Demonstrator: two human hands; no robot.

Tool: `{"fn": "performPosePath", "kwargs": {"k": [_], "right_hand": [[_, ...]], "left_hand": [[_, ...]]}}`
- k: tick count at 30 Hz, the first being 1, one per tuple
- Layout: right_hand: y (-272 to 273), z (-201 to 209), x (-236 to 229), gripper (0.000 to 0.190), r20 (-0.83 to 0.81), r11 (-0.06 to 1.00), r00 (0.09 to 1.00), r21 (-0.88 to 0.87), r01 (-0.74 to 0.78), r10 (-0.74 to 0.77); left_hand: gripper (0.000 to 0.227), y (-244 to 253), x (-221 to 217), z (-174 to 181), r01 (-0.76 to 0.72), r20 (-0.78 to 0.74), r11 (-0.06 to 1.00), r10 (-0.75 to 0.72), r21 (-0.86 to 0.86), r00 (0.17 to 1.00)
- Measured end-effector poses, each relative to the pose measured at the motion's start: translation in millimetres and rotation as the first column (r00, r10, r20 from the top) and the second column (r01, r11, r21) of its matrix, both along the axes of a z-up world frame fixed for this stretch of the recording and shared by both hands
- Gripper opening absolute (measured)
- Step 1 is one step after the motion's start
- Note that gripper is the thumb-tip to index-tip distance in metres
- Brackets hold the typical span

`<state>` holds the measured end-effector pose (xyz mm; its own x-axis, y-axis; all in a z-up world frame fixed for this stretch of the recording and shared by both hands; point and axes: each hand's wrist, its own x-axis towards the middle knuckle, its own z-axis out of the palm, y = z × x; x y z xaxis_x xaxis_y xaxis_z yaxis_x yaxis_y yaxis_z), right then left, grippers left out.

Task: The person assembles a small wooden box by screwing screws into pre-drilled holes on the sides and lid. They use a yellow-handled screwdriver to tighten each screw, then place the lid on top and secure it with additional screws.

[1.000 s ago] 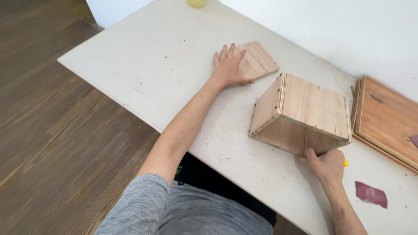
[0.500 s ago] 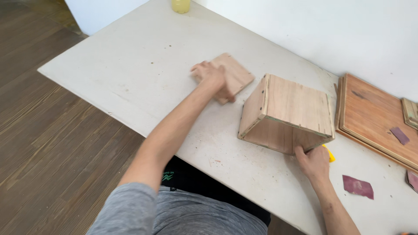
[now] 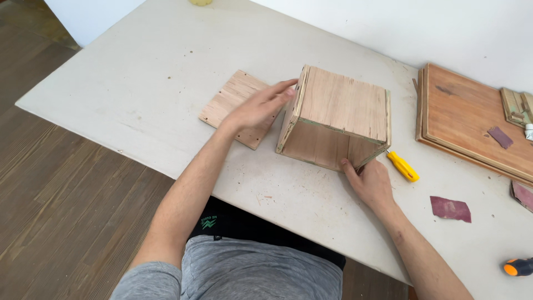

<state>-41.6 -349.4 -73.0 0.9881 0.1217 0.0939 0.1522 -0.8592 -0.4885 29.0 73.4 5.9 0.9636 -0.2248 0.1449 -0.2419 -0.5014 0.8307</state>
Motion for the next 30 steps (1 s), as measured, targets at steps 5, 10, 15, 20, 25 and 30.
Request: {"fn": "performPosePath", "kwargs": {"k": [5,10,15,20,25,30], "right_hand": [[-10.2,-10.6,6.4,0.036,-0.012,1.0,1.0,0.01,0.002,-0.002],[-26.5,-28.6,12.6,0.029,0.03,0.99,1.0,0.143,-0.005,0.0],[-49.5,-46.6,16.9,0.035,0.113,0.944,0.994,0.33,-0.032,-0.006],[-2.5,10.6,-21.1,0.048,0.263,0.881,0.962,0.434,-0.186,0.074],[-10.2,7.7,-18.8,0.124,0.244,0.928,0.949,0.262,-0.263,0.2],[-30.1,-9.6,3.4,0.082,0.013,0.987,0.992,0.089,-0.13,0.129]], "left_hand": [[0.118,-9.1,21.8,-41.0,0.283,0.026,0.928,-0.286,-0.243,0.958],[0.183,-2.3,26.7,-47.4,0.381,0.077,0.907,-0.373,-0.182,0.925],[0.152,-15.7,3.9,-21.4,0.236,0.065,0.965,-0.23,-0.116,0.971],[0.112,-34.4,-22.3,3.4,-0.011,0.056,0.994,0.017,-0.11,0.998],[0.096,-35.9,-12.8,-25.3,0.108,0.309,0.962,-0.026,-0.251,0.951],[0.107,-28.0,0.5,-29.9,0.006,0.188,0.983,0.028,-0.181,0.982]]}}
